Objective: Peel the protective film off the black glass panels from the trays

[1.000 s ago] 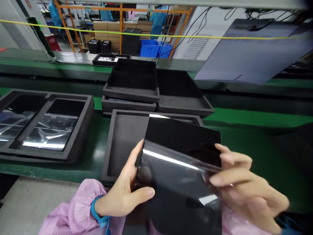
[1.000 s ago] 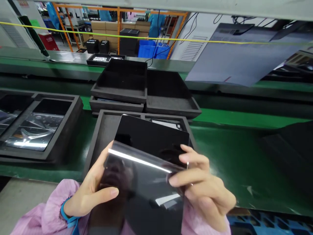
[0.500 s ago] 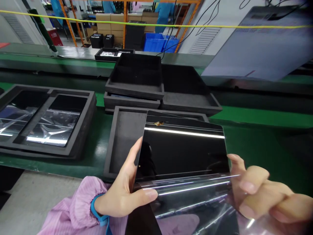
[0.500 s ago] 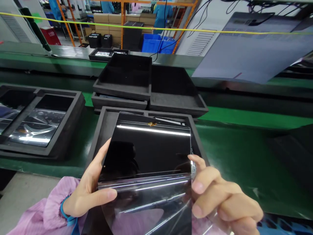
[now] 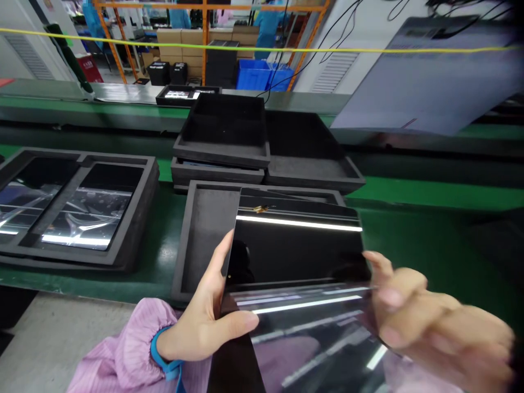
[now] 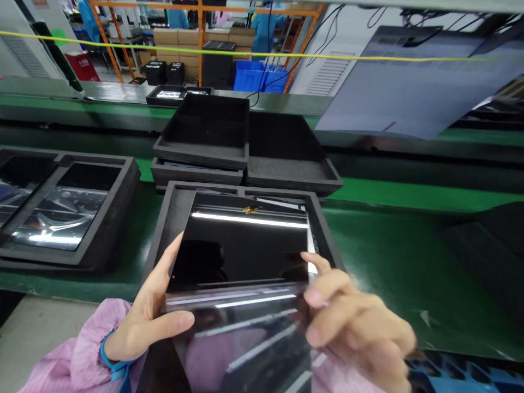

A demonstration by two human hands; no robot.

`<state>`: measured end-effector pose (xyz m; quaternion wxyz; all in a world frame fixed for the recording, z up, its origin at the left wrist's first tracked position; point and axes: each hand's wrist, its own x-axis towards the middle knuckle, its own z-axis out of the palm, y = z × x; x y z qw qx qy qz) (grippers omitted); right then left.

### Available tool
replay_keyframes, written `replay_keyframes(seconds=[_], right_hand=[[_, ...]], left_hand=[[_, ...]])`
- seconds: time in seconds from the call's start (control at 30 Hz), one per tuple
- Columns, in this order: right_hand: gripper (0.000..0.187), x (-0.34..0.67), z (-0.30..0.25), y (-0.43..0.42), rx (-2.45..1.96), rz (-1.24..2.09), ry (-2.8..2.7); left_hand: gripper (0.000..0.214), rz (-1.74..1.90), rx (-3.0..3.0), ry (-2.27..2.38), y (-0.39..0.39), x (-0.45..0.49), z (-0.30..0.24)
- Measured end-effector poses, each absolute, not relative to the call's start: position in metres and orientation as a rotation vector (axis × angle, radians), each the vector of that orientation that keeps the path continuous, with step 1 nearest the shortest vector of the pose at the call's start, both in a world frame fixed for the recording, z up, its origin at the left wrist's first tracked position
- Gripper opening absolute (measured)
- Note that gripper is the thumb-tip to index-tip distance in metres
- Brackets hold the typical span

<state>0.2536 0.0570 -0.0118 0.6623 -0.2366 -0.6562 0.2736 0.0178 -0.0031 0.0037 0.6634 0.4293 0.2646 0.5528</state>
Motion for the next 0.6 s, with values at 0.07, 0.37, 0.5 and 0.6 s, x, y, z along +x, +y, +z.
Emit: replay_keyframes(seconds=[0.07,0.37,0.5,0.6], right_hand=[[0.027,0.246,-0.015,0.067,-0.687,0.523,-1.343],[0.056,0.228,-0.041,0.082,-1.203,1.577,-1.259],[0.053,0.212,-0.039,0.071,-1.057,1.833,-0.974],[0.052,0.221,-0.035,0.092,-1.091,1.636,-0.967]], left_hand=[[0.086,1.262,0.920,0.696,0.000,0.018,-0.002],[0.079,1.388,0.692,1.113,0.015,0.006,-0.002],[0.078,1.374,0.803,1.035,0.021,0.010,0.000],[0.080,1.341,0.865,0.966,0.024,0.011,-0.003]])
